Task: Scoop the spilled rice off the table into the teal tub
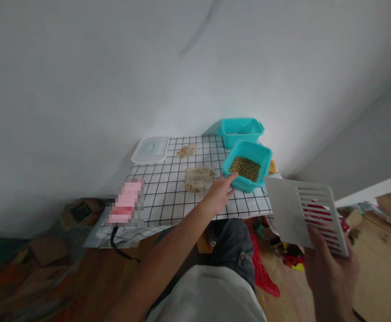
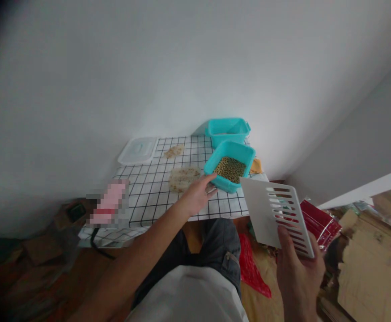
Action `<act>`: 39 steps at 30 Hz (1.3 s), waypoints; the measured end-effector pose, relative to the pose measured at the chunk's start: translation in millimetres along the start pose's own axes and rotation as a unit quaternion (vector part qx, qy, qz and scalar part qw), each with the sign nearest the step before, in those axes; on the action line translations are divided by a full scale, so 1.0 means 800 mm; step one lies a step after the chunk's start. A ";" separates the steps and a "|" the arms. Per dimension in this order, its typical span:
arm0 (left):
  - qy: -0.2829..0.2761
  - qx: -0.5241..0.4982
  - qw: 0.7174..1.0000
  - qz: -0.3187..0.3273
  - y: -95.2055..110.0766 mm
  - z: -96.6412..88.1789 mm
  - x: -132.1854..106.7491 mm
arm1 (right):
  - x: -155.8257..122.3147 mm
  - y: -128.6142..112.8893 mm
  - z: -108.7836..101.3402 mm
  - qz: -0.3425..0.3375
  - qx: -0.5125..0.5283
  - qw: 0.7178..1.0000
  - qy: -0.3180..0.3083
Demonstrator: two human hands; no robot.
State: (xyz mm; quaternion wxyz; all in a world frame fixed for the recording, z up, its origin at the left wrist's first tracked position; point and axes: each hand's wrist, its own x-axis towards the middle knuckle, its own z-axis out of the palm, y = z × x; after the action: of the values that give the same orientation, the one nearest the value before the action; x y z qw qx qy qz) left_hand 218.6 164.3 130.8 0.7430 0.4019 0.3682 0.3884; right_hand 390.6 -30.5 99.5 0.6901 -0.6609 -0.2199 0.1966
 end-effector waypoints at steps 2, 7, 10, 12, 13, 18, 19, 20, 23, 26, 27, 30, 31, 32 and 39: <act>-0.026 0.011 1.000 -0.011 0.016 -0.026 -0.021 | -0.019 -0.008 0.016 -0.043 -0.105 0.993 0.016; -0.128 0.180 0.973 0.059 0.076 -0.105 -0.091 | -0.046 -0.022 0.072 -0.153 -0.154 0.921 -0.324; -0.147 0.324 0.932 0.068 0.102 -0.149 -0.137 | -0.036 -0.024 0.111 -0.172 -0.121 0.828 -0.520; -0.144 0.393 0.907 0.052 0.109 -0.173 -0.159 | -0.021 -0.029 0.142 -0.181 -0.116 0.793 -0.570; -0.136 0.425 0.893 0.046 0.109 -0.183 -0.166 | -0.013 -0.033 0.158 -0.186 -0.121 0.779 -0.587; -0.055 0.566 0.818 0.082 0.093 -0.206 -0.151 | 0.025 -0.062 0.242 -0.204 -0.191 0.680 -0.678; -0.050 0.584 0.806 0.086 0.091 -0.207 -0.143 | 0.030 -0.069 0.257 -0.218 -0.219 0.653 -0.691; -0.050 0.597 0.796 0.086 0.090 -0.208 -0.135 | 0.035 -0.076 0.270 -0.239 -0.254 0.624 -0.700; -0.055 0.624 0.776 0.073 0.092 -0.210 -0.109 | 0.047 -0.094 0.303 -0.309 -0.369 0.528 -0.700; -0.058 0.659 0.746 0.079 0.097 -0.214 -0.086 | 0.055 -0.105 0.331 -0.343 -0.436 0.468 -0.688; -0.060 0.670 0.735 0.086 0.098 -0.215 -0.079 | 0.058 -0.107 0.340 -0.341 -0.445 0.460 -0.688; -0.065 0.676 0.729 0.086 0.102 -0.222 -0.060 | 0.067 -0.106 0.365 -0.310 -0.438 0.469 -0.701; -0.063 0.672 0.734 0.077 0.103 -0.225 -0.054 | 0.070 -0.105 0.372 -0.300 -0.428 0.481 -0.704; -0.058 0.669 0.738 0.069 0.104 -0.228 -0.048 | 0.073 -0.103 0.379 -0.295 -0.416 0.498 -0.701; -0.030 0.666 0.742 0.066 0.124 -0.245 -0.015 | 0.093 -0.089 0.422 -0.160 -0.319 0.728 -0.585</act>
State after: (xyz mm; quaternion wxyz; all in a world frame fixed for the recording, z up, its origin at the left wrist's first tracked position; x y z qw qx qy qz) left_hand 16.8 252.0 141.9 0.2687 0.8294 0.4832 0.0803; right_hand 260.4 286.4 183.8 0.1945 -0.5516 -0.7322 0.3490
